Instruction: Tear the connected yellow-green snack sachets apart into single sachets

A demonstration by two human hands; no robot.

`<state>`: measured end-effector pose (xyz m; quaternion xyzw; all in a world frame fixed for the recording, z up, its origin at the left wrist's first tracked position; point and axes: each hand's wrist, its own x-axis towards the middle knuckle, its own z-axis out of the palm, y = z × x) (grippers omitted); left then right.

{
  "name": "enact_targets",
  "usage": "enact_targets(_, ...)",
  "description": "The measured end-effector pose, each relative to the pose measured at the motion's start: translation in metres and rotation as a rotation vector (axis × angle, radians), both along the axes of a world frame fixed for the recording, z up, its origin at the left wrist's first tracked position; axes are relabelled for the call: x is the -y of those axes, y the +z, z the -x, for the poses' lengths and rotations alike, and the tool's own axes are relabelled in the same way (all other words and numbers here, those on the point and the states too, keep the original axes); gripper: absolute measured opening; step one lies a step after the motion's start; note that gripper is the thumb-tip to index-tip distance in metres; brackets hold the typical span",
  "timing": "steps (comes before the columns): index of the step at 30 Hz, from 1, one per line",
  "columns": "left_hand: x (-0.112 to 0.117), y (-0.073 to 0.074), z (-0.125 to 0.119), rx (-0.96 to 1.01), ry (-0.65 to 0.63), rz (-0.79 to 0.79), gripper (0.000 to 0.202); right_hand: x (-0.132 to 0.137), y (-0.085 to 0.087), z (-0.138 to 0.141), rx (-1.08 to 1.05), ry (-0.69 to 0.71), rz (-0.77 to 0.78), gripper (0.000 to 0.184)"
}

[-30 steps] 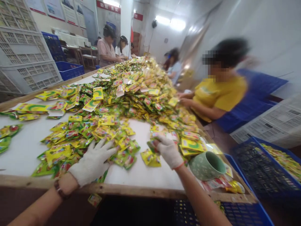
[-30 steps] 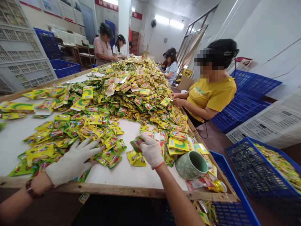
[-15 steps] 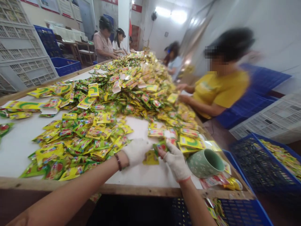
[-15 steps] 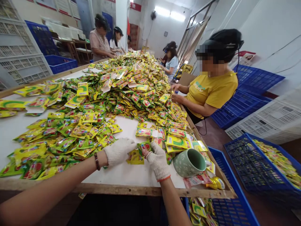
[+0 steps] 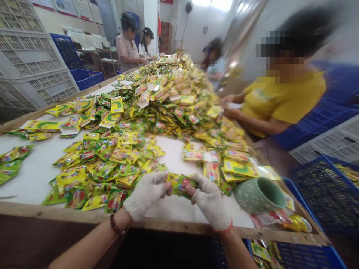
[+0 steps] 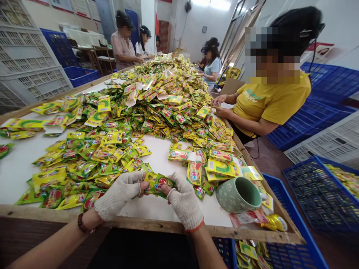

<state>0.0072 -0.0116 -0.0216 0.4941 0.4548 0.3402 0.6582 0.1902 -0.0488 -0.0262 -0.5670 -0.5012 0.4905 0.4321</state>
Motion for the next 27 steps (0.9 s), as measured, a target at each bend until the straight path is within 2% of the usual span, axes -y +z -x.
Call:
enact_targets(4,0.012,-0.004,-0.003,0.183,0.11,0.049,0.043,0.006,0.005,0.001,0.004,0.002,0.057,0.038)
enact_targets(6,0.017,-0.007,-0.004,0.297,0.079,0.081,0.04,0.01,0.006,0.002,-0.006,0.007,0.1,0.041)
enact_targets(9,0.024,-0.011,-0.004,0.386,-0.021,0.211,0.032,0.014,0.005,0.004,0.032,0.004,0.086,0.033)
enact_targets(11,0.026,-0.011,-0.005,0.32,-0.043,0.25,0.029,0.015,0.005,0.005,0.08,0.017,0.057,0.026)
enact_targets(12,0.027,-0.01,-0.006,0.263,-0.039,0.221,0.03,0.016,0.004,0.005,0.095,0.018,0.047,0.023)
enact_targets(15,0.028,-0.006,-0.01,0.13,-0.006,0.051,0.034,0.017,0.002,0.007,0.061,-0.018,0.052,0.025)
enact_targets(18,0.03,-0.001,-0.014,0.029,-0.038,-0.086,0.034,0.019,-0.003,0.007,-0.013,-0.047,0.073,0.037)
enact_targets(21,0.028,0.0,-0.017,-0.048,-0.119,-0.189,0.03,0.021,-0.005,0.004,-0.053,-0.05,0.058,0.048)
enact_targets(24,0.024,-0.001,-0.024,-0.021,-0.207,-0.143,0.035,0.024,-0.004,-0.004,-0.145,-0.054,0.007,0.054)
enact_targets(27,0.012,0.0,-0.039,-0.042,-0.344,-0.123,0.036,0.027,-0.003,-0.015,-0.206,-0.075,0.014,0.05)
